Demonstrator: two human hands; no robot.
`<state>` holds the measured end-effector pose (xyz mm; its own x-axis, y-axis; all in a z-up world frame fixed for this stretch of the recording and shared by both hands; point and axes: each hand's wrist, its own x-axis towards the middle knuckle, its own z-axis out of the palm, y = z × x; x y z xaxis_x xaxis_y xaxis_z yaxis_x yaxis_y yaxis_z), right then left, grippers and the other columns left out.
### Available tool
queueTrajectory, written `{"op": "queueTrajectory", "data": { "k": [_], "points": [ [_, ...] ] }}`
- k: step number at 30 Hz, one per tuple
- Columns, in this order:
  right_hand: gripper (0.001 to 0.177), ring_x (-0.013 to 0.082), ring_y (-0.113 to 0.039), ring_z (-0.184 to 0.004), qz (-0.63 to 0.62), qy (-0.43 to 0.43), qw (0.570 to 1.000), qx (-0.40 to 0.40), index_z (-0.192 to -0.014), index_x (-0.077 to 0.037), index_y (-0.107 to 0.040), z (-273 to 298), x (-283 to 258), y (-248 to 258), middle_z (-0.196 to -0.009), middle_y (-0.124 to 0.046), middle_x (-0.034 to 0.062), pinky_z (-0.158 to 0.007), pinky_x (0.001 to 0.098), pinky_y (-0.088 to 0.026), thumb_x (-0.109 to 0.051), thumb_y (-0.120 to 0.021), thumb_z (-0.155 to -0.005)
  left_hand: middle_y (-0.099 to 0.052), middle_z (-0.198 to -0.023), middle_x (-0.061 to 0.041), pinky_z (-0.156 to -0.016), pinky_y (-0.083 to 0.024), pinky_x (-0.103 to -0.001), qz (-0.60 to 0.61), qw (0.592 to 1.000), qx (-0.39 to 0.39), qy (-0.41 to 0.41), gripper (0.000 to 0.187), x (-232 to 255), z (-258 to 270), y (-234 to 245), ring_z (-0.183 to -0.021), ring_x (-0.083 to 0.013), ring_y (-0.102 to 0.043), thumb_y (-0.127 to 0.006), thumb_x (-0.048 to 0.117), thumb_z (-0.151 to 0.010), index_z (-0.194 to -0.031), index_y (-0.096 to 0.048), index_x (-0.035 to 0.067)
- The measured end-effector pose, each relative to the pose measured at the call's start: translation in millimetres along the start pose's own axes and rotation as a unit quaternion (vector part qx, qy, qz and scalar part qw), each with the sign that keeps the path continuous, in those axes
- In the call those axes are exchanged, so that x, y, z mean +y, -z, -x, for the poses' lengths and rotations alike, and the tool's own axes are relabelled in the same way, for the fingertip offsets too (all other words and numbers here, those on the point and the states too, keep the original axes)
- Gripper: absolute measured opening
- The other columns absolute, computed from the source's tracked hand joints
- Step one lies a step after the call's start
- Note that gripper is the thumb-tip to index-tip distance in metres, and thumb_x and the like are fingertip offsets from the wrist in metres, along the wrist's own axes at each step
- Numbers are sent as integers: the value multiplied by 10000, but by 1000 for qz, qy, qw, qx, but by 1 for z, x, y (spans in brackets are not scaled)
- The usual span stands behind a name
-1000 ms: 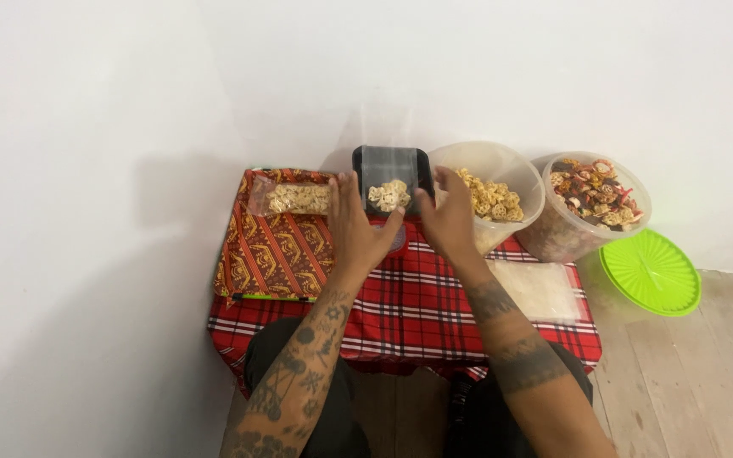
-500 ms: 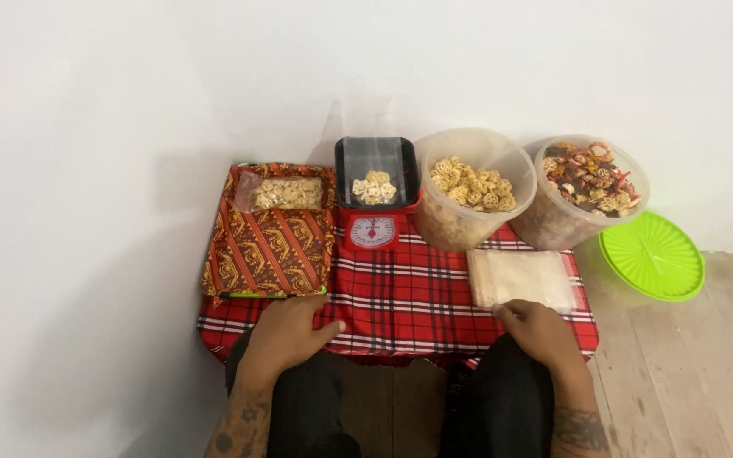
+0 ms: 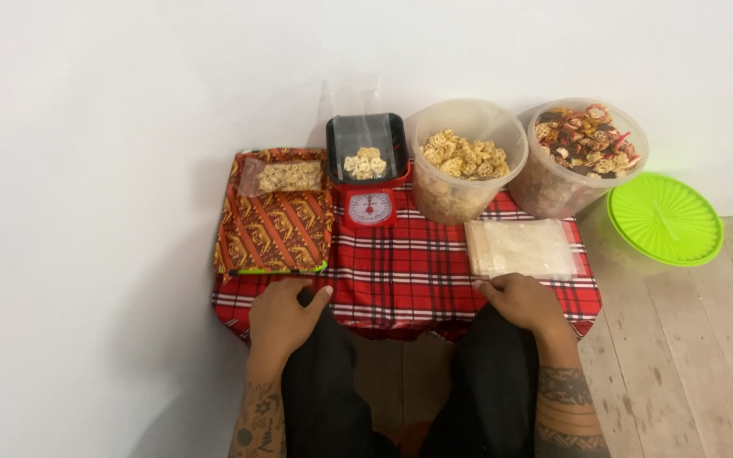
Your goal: Packing small snack items like puffed rice or popcorn into small plastic bags using hands and a spoon, then weighing them on a scale.
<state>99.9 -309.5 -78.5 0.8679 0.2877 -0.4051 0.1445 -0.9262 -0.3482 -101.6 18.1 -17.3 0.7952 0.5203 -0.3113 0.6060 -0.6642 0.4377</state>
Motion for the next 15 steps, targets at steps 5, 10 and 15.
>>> {"op": "queueTrajectory", "data": {
  "k": [5, 10, 15],
  "points": [
    [495, 432, -680, -1181, 25, 9, 999, -25, -1106, -168, -835, 13, -16, 3, -1087, -795, 214, -989, 512, -533, -519, -538, -922, -637, -1368, -132, -1122, -363, -500, 10, 998, 30, -53, 609, 6, 14, -10, -1382, -305, -508, -488, 580, -984, -1329, -645, 102],
    [478, 402, -696, -1179, 34, 15, 999, -21, -1114, -199, -840, 12, -24, -10, -1087, -809, 169, -987, 497, -534, -514, -526, -939, -638, -1351, -143, -1133, -346, -515, 8, 995, 30, -92, 635, 10, 16, -25, -1376, -310, -505, -444, 597, -986, -1307, -650, 89],
    [489, 415, -677, -1190, 58, 45, 997, -26, -1095, -205, -828, 12, -38, -15, -1113, -789, 182, -993, 507, -529, -535, -528, -895, -641, -1338, -141, -1150, -324, -499, -10, 993, 25, -116, 570, 29, 25, -27, -1377, -307, -491, -473, 521, -997, -1299, -649, 70]
  ]
}}
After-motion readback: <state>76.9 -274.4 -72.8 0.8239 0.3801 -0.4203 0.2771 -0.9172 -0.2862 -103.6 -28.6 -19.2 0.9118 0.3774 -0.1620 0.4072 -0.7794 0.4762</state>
